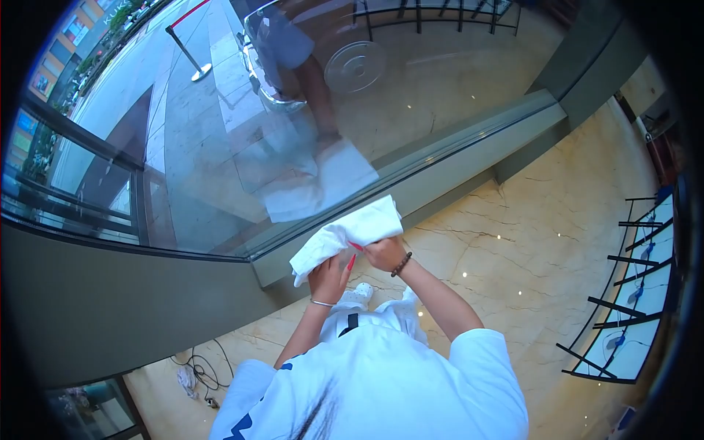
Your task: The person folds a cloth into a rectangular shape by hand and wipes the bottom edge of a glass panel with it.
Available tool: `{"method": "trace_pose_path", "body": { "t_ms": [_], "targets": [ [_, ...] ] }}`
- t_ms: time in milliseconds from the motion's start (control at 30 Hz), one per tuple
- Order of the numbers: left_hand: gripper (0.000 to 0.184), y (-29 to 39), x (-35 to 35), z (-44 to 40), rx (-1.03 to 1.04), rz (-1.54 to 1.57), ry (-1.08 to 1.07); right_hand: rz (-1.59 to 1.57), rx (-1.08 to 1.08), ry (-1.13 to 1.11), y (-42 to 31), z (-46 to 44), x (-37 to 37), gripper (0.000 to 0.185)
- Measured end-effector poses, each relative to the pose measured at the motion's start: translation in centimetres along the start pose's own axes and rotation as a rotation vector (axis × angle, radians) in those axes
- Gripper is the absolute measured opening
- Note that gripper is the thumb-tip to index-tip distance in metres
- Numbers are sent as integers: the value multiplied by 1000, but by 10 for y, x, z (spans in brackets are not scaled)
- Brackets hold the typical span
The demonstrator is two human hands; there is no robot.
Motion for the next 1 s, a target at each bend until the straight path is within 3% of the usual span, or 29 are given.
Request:
{"method": "trace_pose_path", "body": {
  "t_ms": [33,167,267,400,700,800,867,1000],
  "targets": [
    [54,-2,2,5,6,-25,-37,37,-140,59,-21,-2,-9,21],
    [50,-35,-12,26,50,-60,-5,-102,-137,56,-46,-12,10,20],
    [51,-67,-15,35,-52,-68,1,-80,-126,51,-55,-21,31,22],
    [51,-65,-33,26,-39,-120,75,-126,-44,2,-36,-23,59,24],
    [45,-70,-35,28,-34,124,98,-166,-83,-198,-30,-16,59,24],
    [42,-73,-44,26,25,330,237,-96,-130,-261,-33,-13,63,24],
    [39,-81,-37,25,-70,254,193,-26,-96,-202,-28,-16,64,23],
    [34,-70,-42,25,-46,63,252,60,-211,-41,-42,-23,58,23]
  ]
}}
Point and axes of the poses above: each hand's wrist, its own z-axis away from the middle knuckle, its own x-axis out of the palm, y = z × x, the point moved 10 cm from there along -z, towards the middle knuckle, and after that the axes turned 1 degree about -z, right-handed, at the moved point
